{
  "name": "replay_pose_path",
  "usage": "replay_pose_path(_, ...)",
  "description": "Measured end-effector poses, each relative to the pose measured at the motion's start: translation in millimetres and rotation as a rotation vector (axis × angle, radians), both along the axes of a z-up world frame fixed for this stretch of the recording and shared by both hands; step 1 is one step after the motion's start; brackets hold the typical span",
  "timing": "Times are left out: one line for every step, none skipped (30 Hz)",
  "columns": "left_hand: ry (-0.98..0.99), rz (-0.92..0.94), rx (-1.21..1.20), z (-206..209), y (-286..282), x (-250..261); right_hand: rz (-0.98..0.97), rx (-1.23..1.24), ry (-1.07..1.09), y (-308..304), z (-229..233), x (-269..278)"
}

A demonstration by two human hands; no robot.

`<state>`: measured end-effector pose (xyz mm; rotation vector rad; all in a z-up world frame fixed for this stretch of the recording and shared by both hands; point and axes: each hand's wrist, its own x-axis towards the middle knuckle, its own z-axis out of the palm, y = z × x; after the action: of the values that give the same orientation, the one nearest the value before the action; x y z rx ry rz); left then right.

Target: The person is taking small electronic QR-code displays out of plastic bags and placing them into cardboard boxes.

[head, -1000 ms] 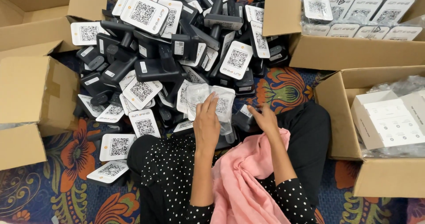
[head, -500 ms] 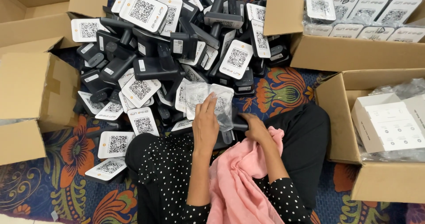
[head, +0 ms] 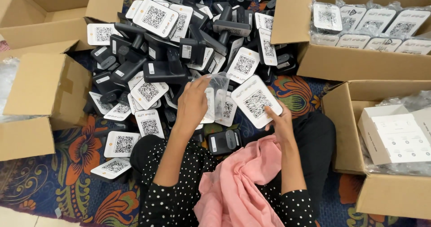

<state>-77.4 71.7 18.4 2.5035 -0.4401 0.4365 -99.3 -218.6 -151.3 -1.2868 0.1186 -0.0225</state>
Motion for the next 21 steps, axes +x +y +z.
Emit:
replay_pose_path(-0.005,0.002,0.002,4,0,4,0.002,0.002,-0.005,-4,4,-1)
replay_pose_path(0.013,-0.029,0.005,8,-1,9,0.013,0.182,-0.061,-9,8,-2)
replay_pose_path(0.031,-0.061,0.008,12,-2,15,0.025,0.362,-0.117,-14,12,-3)
replay_pose_path(0.028,-0.064,0.008,14,-7,18,0.022,0.361,-0.120,-12,25,-6)
replay_pose_path(0.026,-0.113,0.029,16,-11,21,-0.031,0.515,-0.073,-10,38,-10)
replay_pose_path(0.024,-0.162,0.050,18,-16,24,-0.087,0.668,-0.025,-9,51,-14)
replay_pose_path(0.023,-0.166,0.051,19,-22,25,-0.090,0.669,-0.028,-9,52,-16)
replay_pose_path(0.033,-0.247,0.025,22,-28,26,0.127,0.762,-0.197,-9,53,-18)
replay_pose_path(0.043,-0.328,-0.001,24,-34,28,0.340,0.845,-0.377,-9,55,-19)
replay_pose_path(0.041,-0.330,0.000,28,-40,30,0.340,0.845,-0.380,-6,54,-19)
replay_pose_path(0.082,-0.358,0.036,33,-46,31,0.340,0.788,-0.364,-3,54,-19)
replay_pose_path(0.125,-0.385,0.071,38,-51,32,0.340,0.731,-0.346,0,53,-19)
replay_pose_path(0.123,-0.385,0.071,42,-52,33,0.341,0.731,-0.347,3,56,-19)
replay_pose_path(0.082,-0.376,0.150,48,-52,34,0.244,0.706,-0.199,6,58,-17)
replay_pose_path(0.040,-0.366,0.229,53,-52,35,0.140,0.677,-0.056,9,60,-16)
replay_pose_path(0.038,-0.363,0.229,51,-54,36,0.144,0.677,-0.057,9,57,-15)
replay_pose_path(-0.016,-0.389,0.249,50,-55,38,0.177,0.543,-0.074,9,54,-13)
replay_pose_path(-0.068,-0.416,0.270,49,-56,39,0.207,0.411,-0.091,10,50,-12)
replay_pose_path(-0.068,-0.413,0.271,45,-59,37,0.210,0.412,-0.091,13,48,-10)
replay_pose_path(-0.091,-0.393,0.404,42,-63,36,0.209,0.280,-0.027,16,46,-8)
replay_pose_path(-0.114,-0.372,0.536,38,-66,34,0.207,0.146,0.037,19,45,-5)
